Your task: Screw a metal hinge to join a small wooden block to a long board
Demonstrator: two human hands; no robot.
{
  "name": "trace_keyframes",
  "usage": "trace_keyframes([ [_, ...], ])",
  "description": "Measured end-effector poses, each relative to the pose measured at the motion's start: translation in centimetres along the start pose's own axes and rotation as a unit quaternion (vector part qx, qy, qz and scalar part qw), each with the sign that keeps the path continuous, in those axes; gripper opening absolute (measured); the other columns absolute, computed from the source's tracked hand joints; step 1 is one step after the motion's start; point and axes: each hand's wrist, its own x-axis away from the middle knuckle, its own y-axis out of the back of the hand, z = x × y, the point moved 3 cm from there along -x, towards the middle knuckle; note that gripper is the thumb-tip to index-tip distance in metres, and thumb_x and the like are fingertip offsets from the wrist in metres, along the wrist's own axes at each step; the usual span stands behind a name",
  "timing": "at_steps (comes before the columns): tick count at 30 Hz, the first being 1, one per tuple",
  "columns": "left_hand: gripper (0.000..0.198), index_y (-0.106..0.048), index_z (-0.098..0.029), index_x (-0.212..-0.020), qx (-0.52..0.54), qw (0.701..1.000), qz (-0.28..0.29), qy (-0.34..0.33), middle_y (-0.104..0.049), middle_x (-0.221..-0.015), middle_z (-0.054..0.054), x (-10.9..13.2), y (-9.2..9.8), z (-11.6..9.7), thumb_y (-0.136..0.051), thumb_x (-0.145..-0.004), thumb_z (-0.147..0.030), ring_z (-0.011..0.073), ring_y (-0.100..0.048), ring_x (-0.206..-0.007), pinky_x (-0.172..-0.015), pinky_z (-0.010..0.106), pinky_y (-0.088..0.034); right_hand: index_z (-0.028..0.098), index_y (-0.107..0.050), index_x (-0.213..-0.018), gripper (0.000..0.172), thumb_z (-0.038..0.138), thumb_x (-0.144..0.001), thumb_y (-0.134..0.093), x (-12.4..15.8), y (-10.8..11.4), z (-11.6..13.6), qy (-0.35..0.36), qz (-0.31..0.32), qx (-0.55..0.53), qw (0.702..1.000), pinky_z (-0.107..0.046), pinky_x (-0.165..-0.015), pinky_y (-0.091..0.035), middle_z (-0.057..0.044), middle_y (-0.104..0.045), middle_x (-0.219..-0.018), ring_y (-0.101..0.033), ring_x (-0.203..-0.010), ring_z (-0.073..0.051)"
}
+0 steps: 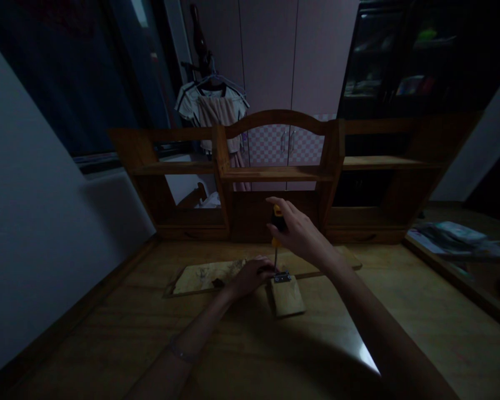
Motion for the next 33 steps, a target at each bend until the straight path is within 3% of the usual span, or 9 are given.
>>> trace_keyframes([
  [4,0.01,-0.069,-0.017,-0.095,-0.019,1.0,-0.003,0.011,-0.063,-0.095,0.003,0.0,-0.1,0.1,-0.061,-0.091,-0.022,0.0163,-0.058,-0.092,-0.084,0.026,-0.042,0.021,-0.036,-0.14,0.054,0.015,-0.091,-0.057,0.1,-0.1,0.1,0.018,0.003,-0.022,1.0,-0.039,-0.095,-0.045,-0.01,-0.047,-0.126,-0.055,-0.105,-0.025],
  [9,0.006,-0.064,-0.016,-0.093,-0.037,0.999,-0.012,0.0,-0.061,-0.098,0.003,0.1,-0.5,0.3,-0.06,-0.091,-0.018,0.0164,-0.055,-0.095,-0.086,0.026,-0.041,0.023,-0.039,-0.139,0.051,0.025,-0.094,-0.065,0.0,-0.5,0.0,-0.004,-0.008,0.003,1.0,-0.04,-0.092,-0.047,-0.009,-0.049,-0.121,-0.057,-0.099,-0.025],
  [14,0.003,-0.059,-0.016,-0.09,-0.077,0.996,-0.029,-0.014,-0.059,-0.097,0.002,0.2,-0.6,-0.1,-0.061,-0.09,-0.013,0.0155,-0.053,-0.094,-0.085,0.026,-0.04,0.024,-0.037,-0.142,0.058,0.012,-0.09,-0.06,0.0,-0.4,0.2,0.004,0.002,0.001,1.0,-0.035,-0.088,-0.048,-0.008,-0.049,-0.121,-0.057,-0.096,-0.023],
  [20,0.005,-0.056,-0.015,-0.092,-0.154,0.988,-0.015,0.001,-0.057,-0.1,0.003,0.3,-0.7,-0.6,-0.06,-0.092,-0.018,0.0175,-0.051,-0.097,-0.086,0.028,-0.042,0.025,-0.04,-0.14,0.051,0.022,-0.094,-0.063,0.1,-0.3,0.3,0.001,-0.003,0.015,1.0,-0.034,-0.084,-0.048,-0.007,-0.05,-0.118,-0.058,-0.09,-0.022],
  [24,0.01,-0.053,-0.015,-0.094,-0.206,0.978,-0.025,-0.024,-0.057,-0.101,0.003,0.5,-0.8,-0.9,-0.062,-0.091,-0.019,0.0183,-0.051,-0.098,-0.088,0.03,-0.041,0.024,-0.041,-0.137,0.051,0.012,-0.091,-0.06,0.2,-0.2,0.4,-0.001,0.0,0.011,1.0,-0.033,-0.086,-0.046,-0.007,-0.05,-0.118,-0.058,-0.092,-0.021],
  [30,0.011,-0.054,-0.016,-0.093,-0.219,0.975,-0.04,-0.015,-0.056,-0.1,0.004,0.7,-0.7,-1.4,-0.061,-0.092,-0.024,0.0188,-0.051,-0.096,-0.085,0.031,-0.042,0.024,-0.04,-0.138,0.051,0.02,-0.093,-0.063,0.2,-0.1,0.7,0.001,0.007,0.029,1.0,-0.03,-0.077,-0.046,-0.006,-0.049,-0.119,-0.056,-0.078,-0.018],
  [33,0.011,-0.055,-0.016,-0.094,-0.215,0.975,-0.046,-0.016,-0.056,-0.099,0.003,0.6,-0.8,-1.4,-0.063,-0.091,-0.023,0.0178,-0.052,-0.095,-0.084,0.03,-0.041,0.025,-0.041,-0.136,0.053,0.015,-0.09,-0.065,0.1,-0.3,0.5,-0.009,0.008,0.041,0.999,-0.03,-0.079,-0.045,-0.006,-0.05,-0.116,-0.058,-0.084,-0.02],
])
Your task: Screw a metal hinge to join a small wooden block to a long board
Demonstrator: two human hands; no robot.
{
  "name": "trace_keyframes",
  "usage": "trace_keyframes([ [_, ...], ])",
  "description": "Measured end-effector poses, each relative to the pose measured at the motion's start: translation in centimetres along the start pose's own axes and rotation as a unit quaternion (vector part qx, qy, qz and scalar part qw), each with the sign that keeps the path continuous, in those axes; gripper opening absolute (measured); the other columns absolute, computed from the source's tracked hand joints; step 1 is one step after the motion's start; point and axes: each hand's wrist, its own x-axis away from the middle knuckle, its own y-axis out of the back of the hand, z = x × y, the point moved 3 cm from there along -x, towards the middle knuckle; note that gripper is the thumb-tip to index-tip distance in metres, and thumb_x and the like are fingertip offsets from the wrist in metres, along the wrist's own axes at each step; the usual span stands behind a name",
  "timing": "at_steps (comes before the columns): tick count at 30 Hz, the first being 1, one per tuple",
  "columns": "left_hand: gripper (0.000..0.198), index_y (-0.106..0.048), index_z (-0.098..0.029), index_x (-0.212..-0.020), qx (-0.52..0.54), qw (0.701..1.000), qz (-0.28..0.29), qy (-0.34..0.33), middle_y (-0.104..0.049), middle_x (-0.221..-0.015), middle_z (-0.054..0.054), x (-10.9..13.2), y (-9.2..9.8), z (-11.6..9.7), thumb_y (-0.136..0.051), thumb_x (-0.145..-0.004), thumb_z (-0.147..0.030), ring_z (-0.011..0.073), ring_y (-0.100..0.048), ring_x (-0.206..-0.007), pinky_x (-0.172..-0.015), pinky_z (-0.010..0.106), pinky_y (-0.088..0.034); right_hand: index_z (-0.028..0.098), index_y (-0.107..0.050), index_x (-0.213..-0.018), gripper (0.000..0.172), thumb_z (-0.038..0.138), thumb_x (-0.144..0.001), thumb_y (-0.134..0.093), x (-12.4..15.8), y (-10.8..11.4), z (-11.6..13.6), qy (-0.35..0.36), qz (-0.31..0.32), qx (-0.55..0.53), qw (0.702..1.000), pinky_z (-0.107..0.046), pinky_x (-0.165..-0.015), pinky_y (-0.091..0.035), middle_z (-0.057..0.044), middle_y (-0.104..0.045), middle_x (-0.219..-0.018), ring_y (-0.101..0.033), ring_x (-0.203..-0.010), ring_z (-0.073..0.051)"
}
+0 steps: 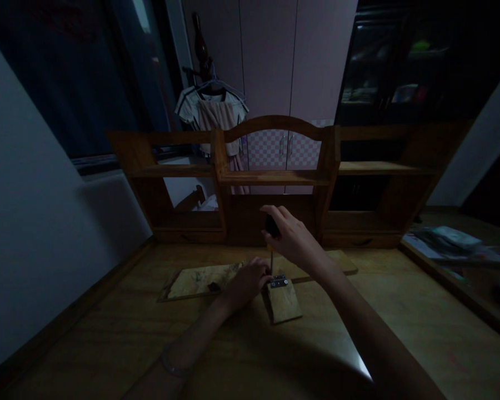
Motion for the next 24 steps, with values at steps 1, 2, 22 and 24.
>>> trace_keyframes([
  [1,0.011,-0.055,-0.016,-0.093,0.003,1.0,-0.003,0.002,-0.057,-0.099,0.003,0.0,-0.01,0.03,-0.064,-0.091,-0.023,0.0176,-0.052,-0.095,-0.084,0.03,-0.041,0.025,-0.042,-0.135,0.054,0.012,-0.089,-0.065,0.02,0.0,0.0,0.001,0.003,-0.006,1.0,-0.03,-0.08,-0.045,-0.006,-0.05,-0.116,-0.058,-0.088,-0.021],
  [2,0.012,-0.055,-0.016,-0.093,0.005,1.0,-0.006,0.005,-0.057,-0.098,0.003,0.01,-0.02,0.08,-0.064,-0.091,-0.024,0.0176,-0.052,-0.095,-0.084,0.03,-0.041,0.024,-0.042,-0.134,0.054,0.01,-0.087,-0.064,0.06,0.06,0.06,0.004,0.005,-0.014,1.0,-0.03,-0.081,-0.045,-0.005,-0.049,-0.115,-0.058,-0.09,-0.021],
  [22,0.022,-0.062,-0.019,-0.097,0.044,0.998,-0.018,0.049,-0.064,-0.096,0.002,0.17,0.11,0.22,-0.064,-0.091,-0.04,0.0163,-0.06,-0.088,-0.081,0.028,-0.043,0.024,-0.038,-0.139,0.052,0.019,-0.092,-0.061,0.21,0.28,0.03,-0.005,0.008,0.004,1.0,-0.033,-0.078,-0.045,-0.008,-0.048,-0.119,-0.059,-0.083,-0.021],
  [24,0.023,-0.063,-0.019,-0.096,0.041,0.998,-0.011,0.051,-0.064,-0.095,0.002,0.15,0.16,0.16,-0.063,-0.091,-0.041,0.0166,-0.06,-0.087,-0.079,0.028,-0.044,0.024,-0.039,-0.137,0.049,0.021,-0.094,-0.06,0.19,0.08,-0.13,-0.015,0.004,0.02,1.0,-0.033,-0.075,-0.045,-0.009,-0.049,-0.117,-0.058,-0.082,-0.022],
])
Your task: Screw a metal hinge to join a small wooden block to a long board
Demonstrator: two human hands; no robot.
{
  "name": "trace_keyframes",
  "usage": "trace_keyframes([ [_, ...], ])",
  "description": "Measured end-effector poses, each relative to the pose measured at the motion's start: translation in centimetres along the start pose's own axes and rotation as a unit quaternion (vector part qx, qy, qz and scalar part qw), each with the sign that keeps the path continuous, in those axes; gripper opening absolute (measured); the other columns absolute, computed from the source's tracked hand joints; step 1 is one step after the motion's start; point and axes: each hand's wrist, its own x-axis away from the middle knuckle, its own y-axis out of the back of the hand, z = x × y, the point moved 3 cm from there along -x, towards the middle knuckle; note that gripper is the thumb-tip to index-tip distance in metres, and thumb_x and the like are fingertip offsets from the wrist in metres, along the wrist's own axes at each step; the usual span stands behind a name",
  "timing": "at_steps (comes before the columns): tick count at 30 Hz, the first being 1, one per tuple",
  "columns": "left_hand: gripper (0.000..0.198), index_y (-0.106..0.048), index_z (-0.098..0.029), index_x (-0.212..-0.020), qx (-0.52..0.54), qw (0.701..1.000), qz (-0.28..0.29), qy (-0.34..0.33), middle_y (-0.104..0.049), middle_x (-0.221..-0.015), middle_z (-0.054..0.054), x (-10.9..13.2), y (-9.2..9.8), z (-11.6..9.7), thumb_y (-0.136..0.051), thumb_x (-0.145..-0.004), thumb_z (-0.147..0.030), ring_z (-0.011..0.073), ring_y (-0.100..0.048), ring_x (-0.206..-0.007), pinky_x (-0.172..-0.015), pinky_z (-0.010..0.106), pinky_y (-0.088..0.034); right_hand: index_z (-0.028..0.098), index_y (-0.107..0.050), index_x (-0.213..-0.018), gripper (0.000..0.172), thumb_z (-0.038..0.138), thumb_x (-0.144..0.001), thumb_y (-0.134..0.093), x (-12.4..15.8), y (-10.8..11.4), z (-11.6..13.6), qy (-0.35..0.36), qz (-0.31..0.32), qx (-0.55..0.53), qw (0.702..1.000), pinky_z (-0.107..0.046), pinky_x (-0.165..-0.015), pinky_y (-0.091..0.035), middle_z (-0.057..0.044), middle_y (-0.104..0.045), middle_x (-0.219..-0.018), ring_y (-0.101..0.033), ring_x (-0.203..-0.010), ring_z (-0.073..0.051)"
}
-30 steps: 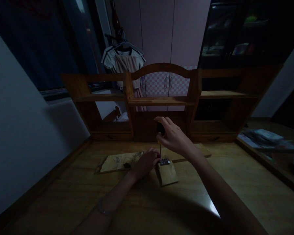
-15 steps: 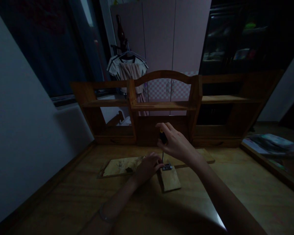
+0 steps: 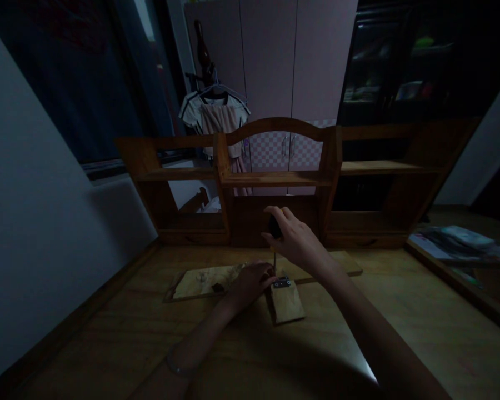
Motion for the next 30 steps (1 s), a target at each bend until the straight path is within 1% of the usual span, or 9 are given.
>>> trace_keyframes([
  [2,0.023,-0.063,-0.018,-0.096,0.001,1.0,-0.002,0.0,-0.064,-0.094,0.003,0.0,0.0,0.0,-0.064,-0.09,-0.041,0.0172,-0.06,-0.086,-0.079,0.028,-0.045,0.024,-0.041,-0.136,0.047,0.017,-0.092,-0.059,0.0,-0.1,-0.1,0.001,-0.003,-0.008,1.0,-0.032,-0.075,-0.045,-0.008,-0.049,-0.115,-0.058,-0.084,-0.022],
  [4,0.021,-0.064,-0.019,-0.096,0.007,1.0,-0.015,-0.002,-0.064,-0.094,0.003,0.0,0.0,-0.1,-0.066,-0.089,-0.038,0.0167,-0.061,-0.085,-0.079,0.028,-0.045,0.025,-0.041,-0.135,0.049,0.013,-0.09,-0.058,-0.1,0.0,0.0,0.012,-0.004,-0.04,0.999,-0.032,-0.078,-0.045,-0.008,-0.049,-0.114,-0.057,-0.087,-0.021],
  [8,0.015,-0.065,-0.019,-0.099,0.027,0.999,-0.038,0.007,-0.064,-0.097,0.002,0.0,0.1,-0.3,-0.067,-0.089,-0.031,0.0136,-0.061,-0.079,-0.078,0.025,-0.046,0.026,-0.041,-0.135,0.051,0.012,-0.088,-0.056,0.0,0.9,0.3,0.018,-0.011,-0.081,0.996,-0.032,-0.081,-0.044,-0.007,-0.048,-0.115,-0.054,-0.084,-0.019],
  [12,0.014,-0.065,-0.021,-0.099,0.035,0.999,-0.028,0.011,-0.065,-0.099,0.001,0.0,0.3,-0.5,-0.066,-0.089,-0.03,0.0134,-0.062,-0.08,-0.081,0.025,-0.047,0.025,-0.042,-0.134,0.051,0.013,-0.087,-0.058,0.0,1.3,0.2,0.012,-0.011,-0.079,0.997,-0.032,-0.081,-0.044,-0.007,-0.048,-0.114,-0.053,-0.081,-0.018],
  [16,0.016,-0.065,-0.021,-0.103,0.076,0.996,-0.021,0.033,-0.065,-0.102,0.0,-0.1,0.3,-0.2,-0.067,-0.088,-0.028,0.0116,-0.063,-0.078,-0.078,0.023,-0.048,0.025,-0.043,-0.133,0.049,0.014,-0.088,-0.058,-0.1,1.2,-0.1,0.007,-0.017,-0.075,0.997,-0.032,-0.08,-0.043,-0.006,-0.048,-0.111,-0.053,-0.081,-0.019],
  [21,0.028,-0.066,-0.024,-0.111,0.139,0.989,0.002,0.045,-0.066,-0.102,0.0,-0.3,-0.4,0.5,-0.071,-0.084,-0.022,0.0136,-0.064,-0.087,-0.083,0.024,-0.048,0.024,-0.045,-0.131,0.047,0.014,-0.087,-0.058,-0.2,1.1,-0.5,0.004,-0.015,-0.079,0.997,-0.032,-0.081,-0.044,-0.006,-0.048,-0.111,-0.054,-0.084,-0.02],
  [23,0.026,-0.067,-0.024,-0.109,0.138,0.99,0.003,0.039,-0.067,-0.101,0.0,-0.4,-0.6,0.7,-0.071,-0.084,-0.022,0.0149,-0.063,-0.091,-0.084,0.024,-0.047,0.024,-0.045,-0.131,0.048,0.014,-0.086,-0.058,-0.2,1.1,-0.5,0.004,-0.013,-0.078,0.997,-0.032,-0.081,-0.043,-0.006,-0.049,-0.109,-0.054,-0.084,-0.02],
  [27,0.012,-0.071,-0.023,-0.098,0.125,0.992,0.012,0.021,-0.068,-0.098,-0.001,-0.5,-0.5,0.7,-0.069,-0.086,-0.025,0.0153,-0.062,-0.093,-0.087,0.025,-0.044,0.024,-0.046,-0.131,0.047,0.015,-0.086,-0.058,-0.1,1.1,-0.6,0.003,-0.012,-0.077,0.997,-0.032,-0.08,-0.043,-0.006,-0.049,-0.107,-0.054,-0.084,-0.02],
  [30,0.008,-0.071,-0.021,-0.092,0.133,0.99,0.021,0.031,-0.068,-0.094,-0.001,-0.6,-0.2,0.5,-0.068,-0.086,-0.026,0.0149,-0.062,-0.089,-0.082,0.024,-0.044,0.024,-0.046,-0.13,0.047,0.015,-0.085,-0.058,-0.1,1.2,-0.5,0.004,-0.014,-0.078,0.997,-0.032,-0.08,-0.043,-0.006,-0.049,-0.108,-0.054,-0.085,-0.02],
])
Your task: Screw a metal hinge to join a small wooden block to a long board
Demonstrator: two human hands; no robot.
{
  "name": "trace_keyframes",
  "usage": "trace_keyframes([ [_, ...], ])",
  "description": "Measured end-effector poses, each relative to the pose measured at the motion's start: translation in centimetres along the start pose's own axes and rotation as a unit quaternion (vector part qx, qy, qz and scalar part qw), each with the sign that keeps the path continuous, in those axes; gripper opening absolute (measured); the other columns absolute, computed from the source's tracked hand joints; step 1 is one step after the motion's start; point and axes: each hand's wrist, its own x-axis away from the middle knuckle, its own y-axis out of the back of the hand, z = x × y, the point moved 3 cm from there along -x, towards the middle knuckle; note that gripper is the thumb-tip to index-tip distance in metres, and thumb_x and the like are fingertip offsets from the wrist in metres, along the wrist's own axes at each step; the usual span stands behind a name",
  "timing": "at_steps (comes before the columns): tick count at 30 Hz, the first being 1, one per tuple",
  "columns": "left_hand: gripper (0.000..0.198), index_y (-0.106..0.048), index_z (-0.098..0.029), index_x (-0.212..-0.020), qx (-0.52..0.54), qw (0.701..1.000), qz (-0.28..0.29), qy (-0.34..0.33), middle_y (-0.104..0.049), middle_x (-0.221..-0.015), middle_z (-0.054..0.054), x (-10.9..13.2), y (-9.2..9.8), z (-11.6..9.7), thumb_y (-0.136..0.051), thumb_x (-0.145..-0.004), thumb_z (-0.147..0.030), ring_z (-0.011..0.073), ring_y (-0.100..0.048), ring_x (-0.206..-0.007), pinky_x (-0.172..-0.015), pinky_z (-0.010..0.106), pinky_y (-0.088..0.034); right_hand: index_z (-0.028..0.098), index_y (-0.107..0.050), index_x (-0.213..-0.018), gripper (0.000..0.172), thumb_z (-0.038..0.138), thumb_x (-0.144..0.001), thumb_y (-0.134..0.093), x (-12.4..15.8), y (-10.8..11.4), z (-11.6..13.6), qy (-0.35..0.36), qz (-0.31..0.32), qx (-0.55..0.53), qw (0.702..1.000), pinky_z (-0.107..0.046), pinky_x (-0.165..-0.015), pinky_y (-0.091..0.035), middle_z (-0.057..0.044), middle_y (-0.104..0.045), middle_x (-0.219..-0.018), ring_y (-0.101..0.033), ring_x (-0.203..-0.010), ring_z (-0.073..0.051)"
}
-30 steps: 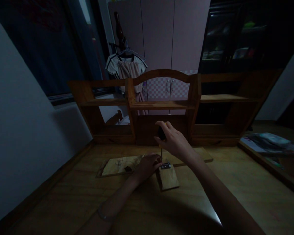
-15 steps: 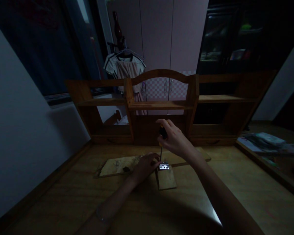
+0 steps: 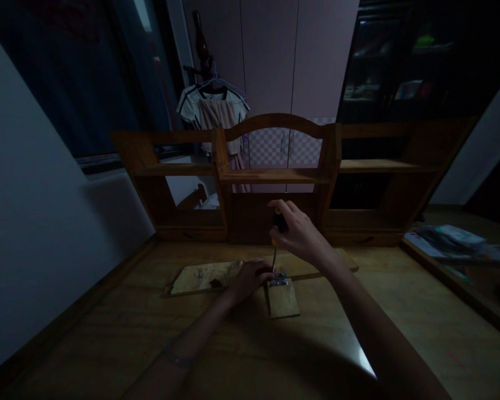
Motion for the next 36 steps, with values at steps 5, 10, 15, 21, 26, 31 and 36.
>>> trace_keyframes([
  [5,0.007,-0.064,-0.02,-0.092,0.031,0.998,-0.012,0.044,-0.068,-0.09,-0.002,0.2,-0.6,-0.2,-0.062,-0.088,-0.025,0.0143,-0.063,-0.085,-0.078,0.024,-0.045,0.023,-0.047,-0.13,0.047,0.013,-0.085,-0.056,-0.2,1.3,0.7,0.005,-0.028,-0.013,1.0,-0.031,-0.077,-0.044,-0.006,-0.05,-0.11,-0.053,-0.08,-0.018],
  [10,0.015,-0.064,-0.019,-0.093,0.022,0.996,-0.065,0.056,-0.069,-0.092,0.002,-0.3,0.8,-0.4,-0.055,-0.09,-0.032,0.0167,-0.065,-0.086,-0.08,0.027,-0.048,0.02,-0.048,-0.129,0.045,0.014,-0.085,-0.055,-0.1,5.0,1.8,0.039,-0.128,-0.006,0.991,-0.034,-0.086,-0.045,-0.008,-0.051,-0.113,-0.054,-0.096,-0.022],
  [15,0.028,-0.064,-0.019,-0.098,-0.076,0.965,-0.237,0.088,-0.068,-0.1,0.003,-0.3,11.8,1.5,-0.057,-0.089,-0.044,0.0182,-0.062,-0.096,-0.09,0.028,-0.045,0.021,-0.051,-0.126,0.043,0.017,-0.084,-0.058,0.6,8.9,1.9,0.032,-0.204,-0.002,0.978,-0.037,-0.087,-0.047,-0.007,-0.055,-0.111,-0.055,-0.1,-0.024],
  [21,0.008,-0.064,-0.015,-0.068,-0.272,0.891,-0.091,0.353,-0.062,-0.064,0.003,7.4,25.4,7.6,-0.063,-0.071,-0.022,0.0191,-0.061,-0.066,-0.064,0.024,-0.042,0.024,-0.051,-0.127,0.044,0.018,-0.084,-0.059,1.4,11.0,1.1,0.018,-0.227,-0.021,0.973,-0.036,-0.082,-0.051,-0.006,-0.057,-0.115,-0.057,-0.104,-0.026],
  [26,0.013,-0.057,-0.015,-0.057,-0.309,0.862,-0.107,0.387,-0.057,-0.058,0.004,12.4,27.6,6.9,-0.068,-0.061,-0.021,0.0228,-0.06,-0.068,-0.064,0.025,-0.042,0.024,-0.053,-0.126,0.045,0.02,-0.083,-0.062,1.6,11.6,1.1,0.01,-0.242,-0.011,0.97,-0.035,-0.08,-0.051,-0.005,-0.058,-0.114,-0.059,-0.101,-0.025],
  [31,0.017,-0.068,-0.017,-0.086,-0.278,0.916,-0.11,0.266,-0.067,-0.091,0.007,7.3,23.0,4.0,-0.06,-0.08,-0.031,0.0216,-0.062,-0.09,-0.083,0.028,-0.045,0.023,-0.052,-0.126,0.044,0.021,-0.083,-0.061,1.8,11.7,1.4,0.016,-0.235,-0.004,0.972,-0.033,-0.075,-0.051,-0.006,-0.058,-0.114,-0.059,-0.098,-0.024],
  [36,0.024,-0.071,-0.02,-0.099,-0.114,0.991,-0.008,0.067,-0.067,-0.103,0.003,-0.7,10.2,-0.2,-0.061,-0.087,-0.038,0.0151,-0.061,-0.098,-0.089,0.023,-0.044,0.021,-0.052,-0.124,0.042,0.022,-0.083,-0.06,1.8,11.7,1.3,0.02,-0.213,0.028,0.976,-0.032,-0.076,-0.048,-0.007,-0.057,-0.112,-0.058,-0.095,-0.024],
])
